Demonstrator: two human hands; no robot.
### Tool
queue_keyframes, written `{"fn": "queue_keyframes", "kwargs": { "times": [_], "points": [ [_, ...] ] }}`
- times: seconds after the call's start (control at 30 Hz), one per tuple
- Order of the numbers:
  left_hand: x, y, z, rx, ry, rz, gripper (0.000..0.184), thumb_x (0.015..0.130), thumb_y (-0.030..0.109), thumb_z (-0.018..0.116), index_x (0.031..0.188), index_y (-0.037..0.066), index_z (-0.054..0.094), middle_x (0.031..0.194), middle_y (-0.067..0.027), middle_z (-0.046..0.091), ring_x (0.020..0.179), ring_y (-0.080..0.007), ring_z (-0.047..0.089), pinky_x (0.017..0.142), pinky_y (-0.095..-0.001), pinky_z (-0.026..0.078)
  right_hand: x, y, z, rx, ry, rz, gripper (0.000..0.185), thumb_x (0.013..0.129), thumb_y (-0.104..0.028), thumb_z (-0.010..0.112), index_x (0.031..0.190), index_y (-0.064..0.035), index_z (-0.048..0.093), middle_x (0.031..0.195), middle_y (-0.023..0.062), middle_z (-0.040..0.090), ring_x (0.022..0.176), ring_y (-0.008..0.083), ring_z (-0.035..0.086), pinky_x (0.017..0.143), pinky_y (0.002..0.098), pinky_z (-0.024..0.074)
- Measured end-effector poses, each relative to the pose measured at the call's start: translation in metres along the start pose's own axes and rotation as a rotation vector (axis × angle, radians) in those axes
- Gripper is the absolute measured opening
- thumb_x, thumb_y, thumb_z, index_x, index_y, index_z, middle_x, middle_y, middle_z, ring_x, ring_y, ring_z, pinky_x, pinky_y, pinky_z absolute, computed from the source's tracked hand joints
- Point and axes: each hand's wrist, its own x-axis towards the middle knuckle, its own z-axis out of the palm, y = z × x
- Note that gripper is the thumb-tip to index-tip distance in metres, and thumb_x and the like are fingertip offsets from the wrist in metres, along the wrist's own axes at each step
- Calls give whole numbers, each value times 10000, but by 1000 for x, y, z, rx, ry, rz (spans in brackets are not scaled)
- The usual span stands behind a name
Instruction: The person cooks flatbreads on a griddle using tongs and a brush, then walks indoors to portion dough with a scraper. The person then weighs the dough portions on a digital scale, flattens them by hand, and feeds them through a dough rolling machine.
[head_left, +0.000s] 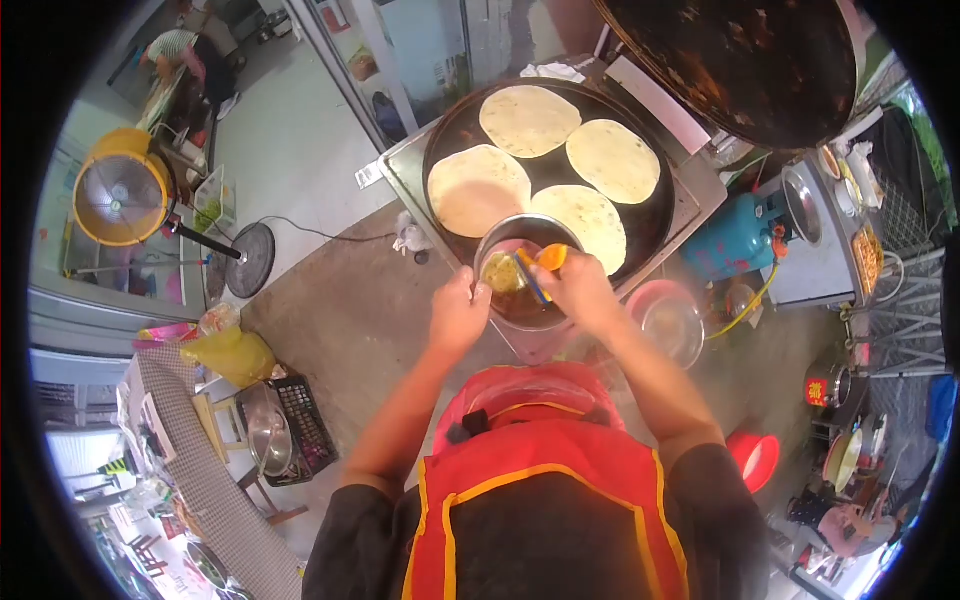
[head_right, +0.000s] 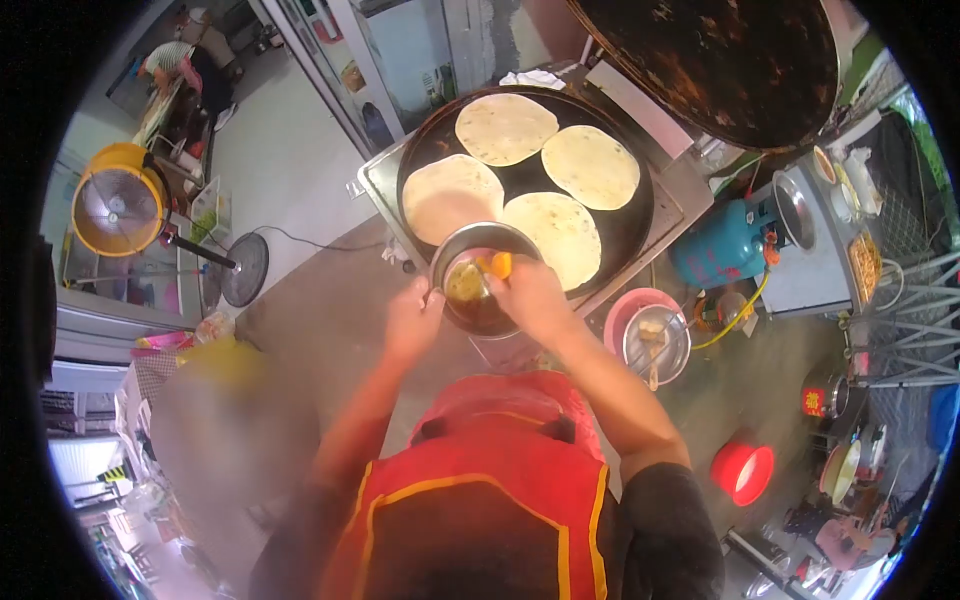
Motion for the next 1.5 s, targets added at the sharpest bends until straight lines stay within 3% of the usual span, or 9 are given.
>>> {"fn": "queue_keyframes", "kwargs": {
  "times": [0.4, 0.57, 0.8, 0.93, 1.1, 1.2, 1.33, 1.4, 1.5],
  "points": [
    [7, -12, -16, 33, -47, -36, 203, 834, 170, 534, 834, -31, 499, 714, -253, 582, 727, -442, 570, 677, -500, 445, -4, -4, 37, -163, 176, 87, 290, 835, -239, 577, 750, 38, 602, 644, 188, 620, 604, 337, 620, 559, 408, 498],
    [21, -26, -14, -108, -92, -214, 211, 829, 173, 538, 842, -36, 512, 753, -268, 590, 748, -443, 575, 678, -485, 445, -1, 3, 18, 416, 265, 302, 213, 853, -176, 617, 873, 35, 640, 624, 87, 633, 539, 159, 612, 538, 282, 504],
    [43, -37, -16, 20, 111, -93, 242, 827, 184, 504, 785, -55, 515, 728, -278, 566, 694, -430, 579, 620, -463, 443, 32, 59, -21, 1292, 394, 468, 238, 874, -159, 593, 949, 65, 614, 704, 94, 623, 596, 154, 602, 572, 257, 497],
    [42, -55, -23, 52, 236, -101, 229, 847, 151, 507, 726, -41, 477, 622, -184, 544, 573, -269, 598, 548, -402, 459, 53, 135, -27, 1120, 492, 487, 196, 851, -159, 626, 882, 34, 624, 715, 91, 623, 609, 150, 600, 570, 258, 493],
    [34, -56, -45, 117, 310, -136, 229, 867, 112, 502, 687, -15, 439, 562, -69, 464, 520, -106, 511, 482, -300, 448, 65, 214, 17, 815, 232, 524, 187, 833, -184, 636, 833, 3, 626, 662, 52, 618, 584, 141, 604, 544, 269, 486],
    [32, -52, -52, 91, 319, -205, 229, 871, 103, 497, 681, -9, 438, 567, -61, 464, 510, -104, 490, 472, -275, 434, 96, 271, -2, 443, 303, 335, 287, 857, -266, 587, 770, 5, 629, 631, 52, 626, 577, 136, 607, 544, 291, 481],
    [31, -48, -49, -43, 353, -368, 229, 874, 95, 495, 672, 5, 438, 579, -41, 471, 517, -95, 486, 466, -260, 419, 146, 210, -30, -19, 268, 178, 216, 858, -191, 523, 878, -4, 630, 773, 132, 655, 716, 237, 642, 630, 327, 497],
    [28, -49, -48, -66, 356, -379, 226, 875, 92, 494, 671, 10, 439, 582, -33, 471, 517, -92, 482, 466, -258, 416, 143, 215, 11, -116, 122, -259, 231, 814, -138, 519, 997, -27, 609, 963, 160, 638, 870, 273, 620, 722, 364, 494],
    [24, -54, -49, -39, 338, -354, 222, 873, 90, 496, 671, 14, 443, 581, -29, 469, 514, -91, 478, 466, -257, 415, 89, 175, 62, -229, -196, -344, 262, 782, -105, 563, 1035, -60, 611, 1012, 148, 623, 912, 280, 604, 767, 367, 485]
  ]
}}
